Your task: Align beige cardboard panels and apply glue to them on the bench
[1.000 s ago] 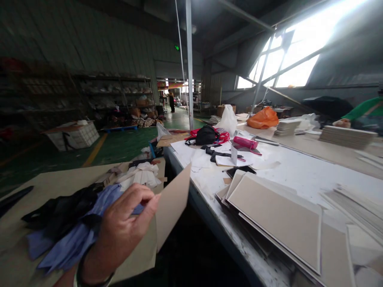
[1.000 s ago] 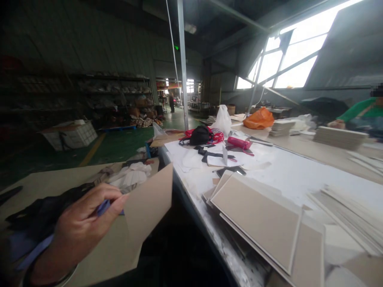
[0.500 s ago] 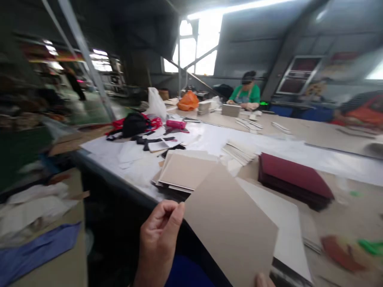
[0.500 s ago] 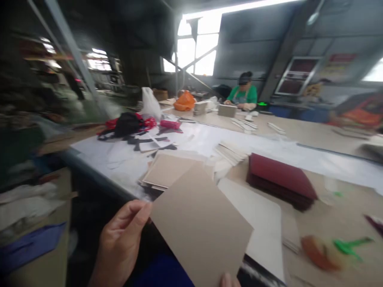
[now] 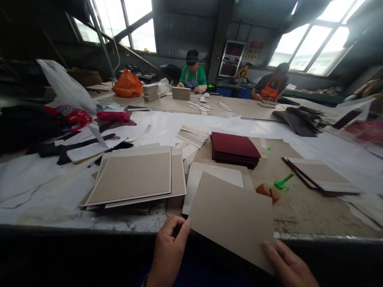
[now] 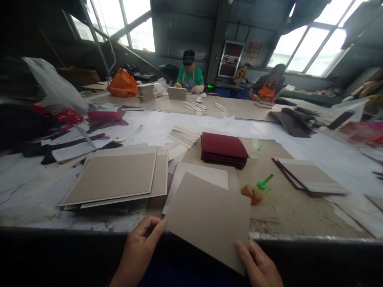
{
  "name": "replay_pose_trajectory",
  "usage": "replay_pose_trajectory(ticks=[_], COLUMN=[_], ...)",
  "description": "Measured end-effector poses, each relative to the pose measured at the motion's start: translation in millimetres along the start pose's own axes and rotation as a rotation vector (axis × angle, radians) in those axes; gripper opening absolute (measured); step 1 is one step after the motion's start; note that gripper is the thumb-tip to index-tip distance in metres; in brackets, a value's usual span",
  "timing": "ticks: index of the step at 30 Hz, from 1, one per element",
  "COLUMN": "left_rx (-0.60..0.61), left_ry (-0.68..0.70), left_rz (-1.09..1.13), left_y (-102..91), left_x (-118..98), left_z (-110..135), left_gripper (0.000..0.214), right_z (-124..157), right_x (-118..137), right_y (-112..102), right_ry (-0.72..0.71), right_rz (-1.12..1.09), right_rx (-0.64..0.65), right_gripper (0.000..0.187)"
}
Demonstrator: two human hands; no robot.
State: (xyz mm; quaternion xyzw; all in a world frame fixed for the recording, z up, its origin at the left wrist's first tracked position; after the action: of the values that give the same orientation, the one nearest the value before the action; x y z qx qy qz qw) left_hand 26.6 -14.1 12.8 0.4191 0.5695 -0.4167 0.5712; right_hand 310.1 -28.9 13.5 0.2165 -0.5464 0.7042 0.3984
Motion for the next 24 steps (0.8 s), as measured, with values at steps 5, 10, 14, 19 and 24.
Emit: replay_pose_trajectory(ticks=[5, 10, 14, 19, 24], left_rx=[0.035, 0.066, 0.119, 0.159, 0.206], left_ry=[0.090, 0.091, 0.024, -0.037, -0.077], left_rz=[-0.208, -0.415, -0.511, -0.518, -0.507], left_y=[7.1, 4.5, 2.8, 3.2, 4.9], left_x=[4.8, 2.9, 3.5, 5.9, 6.6], left_z=[-22.4, -40.4, -49.4, -51.3, -52.3], left_gripper=[0.029, 0.024, 0.026, 0.029, 0.034], right_z=[-39.2, -70.0, -83.8, -89.3, -87.3], right_x=[28.5, 42.3, 39.8, 36.5, 36.9], right_y=[-9.8, -4.3, 2.4, 2.8, 0.0], right_ry=[-0.129, -0.243, -0.252, -0.243, -0.246], right_rz=[0.242, 0.541, 0.651, 0.663, 0.618], right_rx=[-0.045, -0.118, -0.085, -0.034, -0.006], right_gripper=[0.039, 0.038, 0.036, 0.037, 0.035])
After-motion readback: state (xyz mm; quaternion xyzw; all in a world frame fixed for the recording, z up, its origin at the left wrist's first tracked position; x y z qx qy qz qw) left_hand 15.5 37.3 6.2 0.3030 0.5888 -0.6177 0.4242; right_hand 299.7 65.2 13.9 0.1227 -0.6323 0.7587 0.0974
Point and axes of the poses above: each hand's wrist, its own z-axis away from the middle knuckle, its own y-axis out of the palm, x = y × z, the point moved 4 cm from there along -z, towards the middle knuckle, and after that the axes turned 14 degrees about z, right-handed, at the moved point
